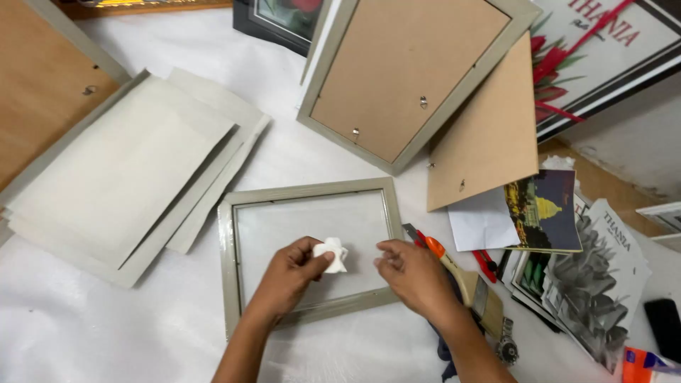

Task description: Cleaning a picture frame glass and assembling the frame with a backing board

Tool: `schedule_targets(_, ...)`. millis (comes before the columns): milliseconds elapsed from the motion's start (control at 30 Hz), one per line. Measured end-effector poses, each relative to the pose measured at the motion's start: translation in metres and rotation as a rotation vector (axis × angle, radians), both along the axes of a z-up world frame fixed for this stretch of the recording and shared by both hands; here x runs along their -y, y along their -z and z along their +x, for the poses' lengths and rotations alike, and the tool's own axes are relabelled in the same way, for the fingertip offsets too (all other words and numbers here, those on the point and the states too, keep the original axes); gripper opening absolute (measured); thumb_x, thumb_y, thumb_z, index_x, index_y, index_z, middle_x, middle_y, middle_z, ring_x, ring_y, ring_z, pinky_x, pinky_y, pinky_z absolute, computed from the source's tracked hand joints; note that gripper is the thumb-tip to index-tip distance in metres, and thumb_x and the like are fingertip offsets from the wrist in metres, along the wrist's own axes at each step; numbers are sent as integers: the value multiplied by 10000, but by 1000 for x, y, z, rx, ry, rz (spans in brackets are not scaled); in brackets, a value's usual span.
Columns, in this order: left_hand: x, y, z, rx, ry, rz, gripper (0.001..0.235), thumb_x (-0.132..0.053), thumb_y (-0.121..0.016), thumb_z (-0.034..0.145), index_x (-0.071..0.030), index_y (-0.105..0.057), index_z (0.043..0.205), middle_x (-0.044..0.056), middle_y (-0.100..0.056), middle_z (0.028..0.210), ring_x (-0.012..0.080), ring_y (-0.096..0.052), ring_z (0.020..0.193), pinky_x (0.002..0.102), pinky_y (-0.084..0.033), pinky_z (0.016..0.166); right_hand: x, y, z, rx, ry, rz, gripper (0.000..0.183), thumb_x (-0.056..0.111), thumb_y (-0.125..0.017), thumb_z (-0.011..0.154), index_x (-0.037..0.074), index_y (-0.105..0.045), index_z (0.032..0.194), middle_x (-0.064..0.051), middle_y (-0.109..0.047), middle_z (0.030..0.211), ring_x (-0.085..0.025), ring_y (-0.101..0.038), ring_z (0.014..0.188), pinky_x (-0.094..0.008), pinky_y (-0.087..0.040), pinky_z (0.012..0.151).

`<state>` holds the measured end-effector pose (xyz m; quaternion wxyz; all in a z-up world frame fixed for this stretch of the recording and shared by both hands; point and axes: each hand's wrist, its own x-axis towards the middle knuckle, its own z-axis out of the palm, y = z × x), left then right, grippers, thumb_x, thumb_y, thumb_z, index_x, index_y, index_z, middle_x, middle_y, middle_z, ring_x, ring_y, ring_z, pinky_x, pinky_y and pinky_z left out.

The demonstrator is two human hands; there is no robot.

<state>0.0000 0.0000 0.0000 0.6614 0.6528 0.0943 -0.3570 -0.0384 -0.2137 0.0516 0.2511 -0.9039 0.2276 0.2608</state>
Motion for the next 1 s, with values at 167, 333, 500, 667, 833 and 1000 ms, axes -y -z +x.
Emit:
schedule_targets(167, -32, -20, 18, 125, -10, 291, 252, -275, -687, 939, -57, -767, 1035, 83, -702, 714, 169, -605, 626, 286, -493, 621, 55, -1, 2, -213, 19, -412, 557, 382, -596, 939, 228, -504, 1466, -30, -616, 1379, -251, -633, 1199, -460, -512, 1016)
schedule_targets(333, -93, -2, 23, 295, -32, 770, 283, -343, -664, 949, -101, -744, 1073, 169, -739, 759, 350, -731, 765, 446, -540, 672, 123, 77, -14, -278, 29, -421, 698, 379, -580, 902, 224, -444, 1569, -133, -631, 1408, -374, -525, 1369, -604, -366, 1081)
schedule_targets(500, -132, 41, 17, 173, 37, 1078, 440, -259, -690, 835, 43, -698, 1155, 267, -748, 914, 441, -748, 850, 517, -590, 693, 129, 88, -13, -265, 134, -443, 585, 343, -543, 950, 175, -548, 1510, -207, -685, 1337, -432, -533, 1327, -641, -314, 1067)
schedule_targets(667, -121, -15, 17, 206, -158, 1037, 674, -327, -806, 827, 98, -528, 1270, 325, -595, 1169, 559, -660, 1046, 637, -537, 868, 115, 38, -11, -206, 59, -534, 566, 423, -507, 929, 319, -586, 1480, -210, -710, 1298, -462, -526, 1313, -625, -367, 1083)
schedule_targets(833, -96, -44, 14, 249, -181, 828, 575, -271, -775, 889, 132, -565, 1241, 338, -648, 1065, 555, -679, 1000, 627, -528, 842, 39, -47, -16, 77, 39, -401, 397, 540, -557, 942, 339, -741, 1231, -215, -727, 977, -430, -630, 1179, -521, -467, 1082)
schedule_targets(1000, -77, -45, 14, 286, -77, 692, 559, -303, -706, 919, 113, -571, 1268, 279, -717, 923, 511, -712, 946, 601, -543, 810, -8, -44, -26, 773, 167, 351, 166, 70, -701, 961, -2, -758, 1100, -219, -688, 640, -170, -577, 479, -275, -522, 501)
